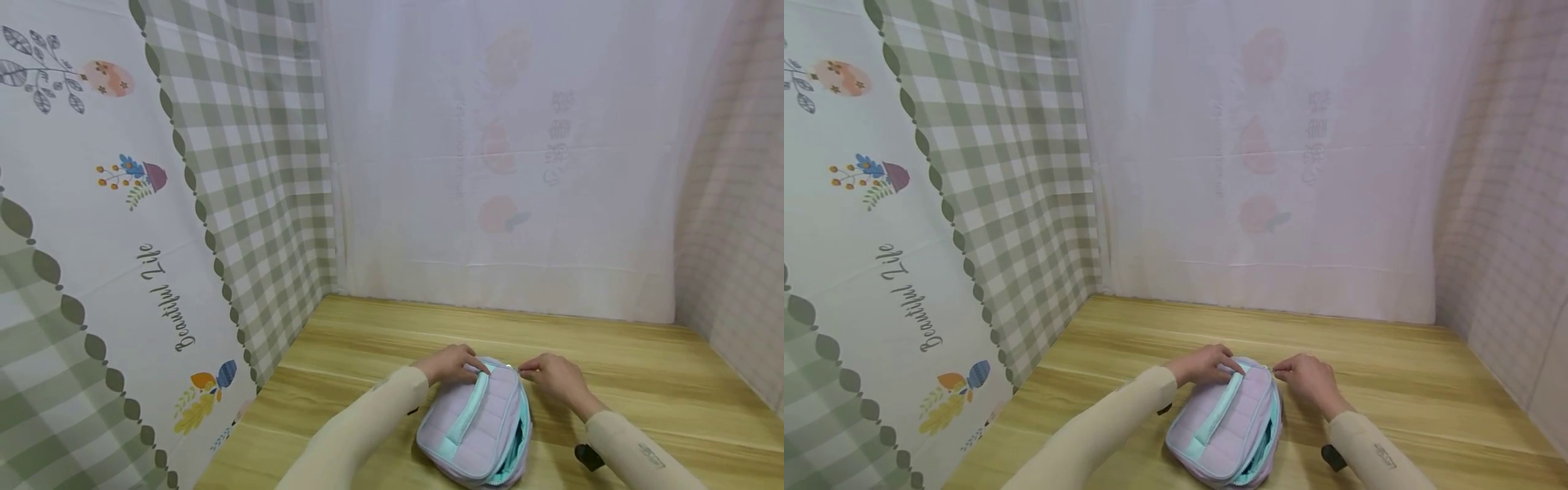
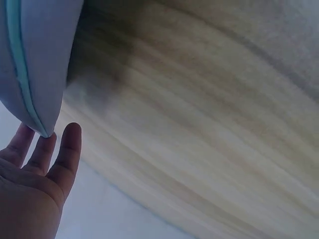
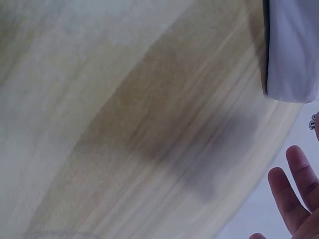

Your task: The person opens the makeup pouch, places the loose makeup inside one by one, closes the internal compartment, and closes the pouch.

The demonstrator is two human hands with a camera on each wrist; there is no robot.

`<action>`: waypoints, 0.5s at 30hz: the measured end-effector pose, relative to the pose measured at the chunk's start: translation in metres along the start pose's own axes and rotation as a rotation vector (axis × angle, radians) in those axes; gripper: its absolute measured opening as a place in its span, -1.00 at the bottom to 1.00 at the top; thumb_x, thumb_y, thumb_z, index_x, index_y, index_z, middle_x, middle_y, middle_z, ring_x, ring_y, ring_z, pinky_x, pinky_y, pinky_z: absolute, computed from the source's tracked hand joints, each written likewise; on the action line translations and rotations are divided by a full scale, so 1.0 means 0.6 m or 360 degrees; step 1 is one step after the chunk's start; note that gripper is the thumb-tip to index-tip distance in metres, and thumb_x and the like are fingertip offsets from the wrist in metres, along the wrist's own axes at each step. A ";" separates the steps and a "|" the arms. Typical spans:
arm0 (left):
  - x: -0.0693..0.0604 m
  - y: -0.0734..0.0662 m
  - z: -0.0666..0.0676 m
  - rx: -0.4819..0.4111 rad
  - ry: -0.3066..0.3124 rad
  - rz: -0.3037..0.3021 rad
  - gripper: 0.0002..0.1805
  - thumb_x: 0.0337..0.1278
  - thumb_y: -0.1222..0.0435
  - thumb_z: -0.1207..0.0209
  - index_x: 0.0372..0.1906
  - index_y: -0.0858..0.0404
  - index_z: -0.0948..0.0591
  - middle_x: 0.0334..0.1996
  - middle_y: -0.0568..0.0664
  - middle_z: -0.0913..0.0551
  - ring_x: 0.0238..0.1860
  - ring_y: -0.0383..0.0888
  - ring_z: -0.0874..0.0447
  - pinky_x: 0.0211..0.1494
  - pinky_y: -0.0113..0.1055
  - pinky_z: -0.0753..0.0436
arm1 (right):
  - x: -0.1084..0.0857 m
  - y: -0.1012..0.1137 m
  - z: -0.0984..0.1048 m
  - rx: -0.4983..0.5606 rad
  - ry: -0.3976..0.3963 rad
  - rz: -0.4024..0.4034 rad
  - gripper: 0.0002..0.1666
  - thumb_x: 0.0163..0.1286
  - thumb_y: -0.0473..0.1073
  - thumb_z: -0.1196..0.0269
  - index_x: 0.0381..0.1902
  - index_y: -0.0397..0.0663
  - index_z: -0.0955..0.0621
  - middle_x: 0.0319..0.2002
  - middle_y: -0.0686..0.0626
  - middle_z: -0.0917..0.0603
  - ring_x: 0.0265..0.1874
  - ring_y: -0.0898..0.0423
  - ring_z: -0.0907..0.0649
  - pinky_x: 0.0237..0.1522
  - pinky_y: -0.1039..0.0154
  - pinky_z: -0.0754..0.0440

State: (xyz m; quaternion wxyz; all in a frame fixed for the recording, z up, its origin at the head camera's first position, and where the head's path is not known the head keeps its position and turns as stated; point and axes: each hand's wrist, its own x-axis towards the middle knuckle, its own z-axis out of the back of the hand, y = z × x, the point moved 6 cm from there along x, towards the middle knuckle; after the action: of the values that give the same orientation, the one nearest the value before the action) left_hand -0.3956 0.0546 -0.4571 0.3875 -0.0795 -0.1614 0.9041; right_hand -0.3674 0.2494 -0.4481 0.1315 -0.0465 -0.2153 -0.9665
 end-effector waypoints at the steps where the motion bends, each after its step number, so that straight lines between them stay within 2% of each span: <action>1: -0.001 0.001 -0.002 -0.0007 -0.0004 0.0002 -0.71 0.36 0.18 -0.22 0.11 -0.05 -0.71 0.25 0.04 -0.49 0.27 -0.16 -0.40 0.25 -0.37 -0.40 | 0.000 0.001 -0.001 -0.0009 -0.0003 0.0006 -0.83 0.31 -0.20 -0.34 -0.17 -0.06 -0.80 -0.18 -0.17 -0.76 -0.11 -0.23 -0.68 -0.15 -0.19 -0.59; 6: -0.008 0.001 -0.006 0.0002 -0.0024 -0.0033 -0.72 0.36 0.21 -0.22 0.11 -0.03 -0.72 0.19 0.03 -0.52 0.22 -0.17 -0.41 0.22 -0.39 -0.40 | -0.003 0.005 -0.005 -0.0052 -0.0018 0.0054 -0.85 0.29 -0.20 -0.36 -0.20 -0.05 -0.80 -0.22 -0.12 -0.76 -0.16 -0.17 -0.69 -0.16 -0.15 -0.60; 11: -0.008 -0.007 -0.005 0.0070 -0.0045 -0.0090 -0.73 0.34 0.27 -0.23 0.07 0.00 -0.74 0.09 0.00 -0.58 0.14 -0.21 -0.44 0.16 -0.42 -0.41 | -0.012 0.007 -0.004 -0.0047 -0.0070 0.0134 -0.88 0.26 -0.20 -0.38 -0.25 -0.04 -0.81 -0.27 -0.06 -0.76 -0.22 -0.11 -0.69 -0.21 -0.11 -0.62; 15: -0.006 -0.011 -0.009 0.0058 -0.0039 -0.0059 -0.74 0.33 0.27 -0.23 0.04 0.02 -0.75 0.08 0.03 -0.58 0.14 -0.19 -0.44 0.15 -0.44 -0.41 | -0.021 0.007 -0.003 -0.0046 -0.0119 0.0212 -0.91 0.24 -0.20 -0.39 -0.30 -0.02 -0.80 -0.30 -0.01 -0.74 -0.27 -0.07 -0.69 -0.24 -0.08 -0.62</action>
State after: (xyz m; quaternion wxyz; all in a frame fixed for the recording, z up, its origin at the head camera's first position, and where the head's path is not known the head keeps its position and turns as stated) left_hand -0.3874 0.0574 -0.4601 0.4036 -0.0585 -0.1512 0.9004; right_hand -0.3539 0.2480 -0.4498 0.1866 -0.0987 -0.2026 -0.9562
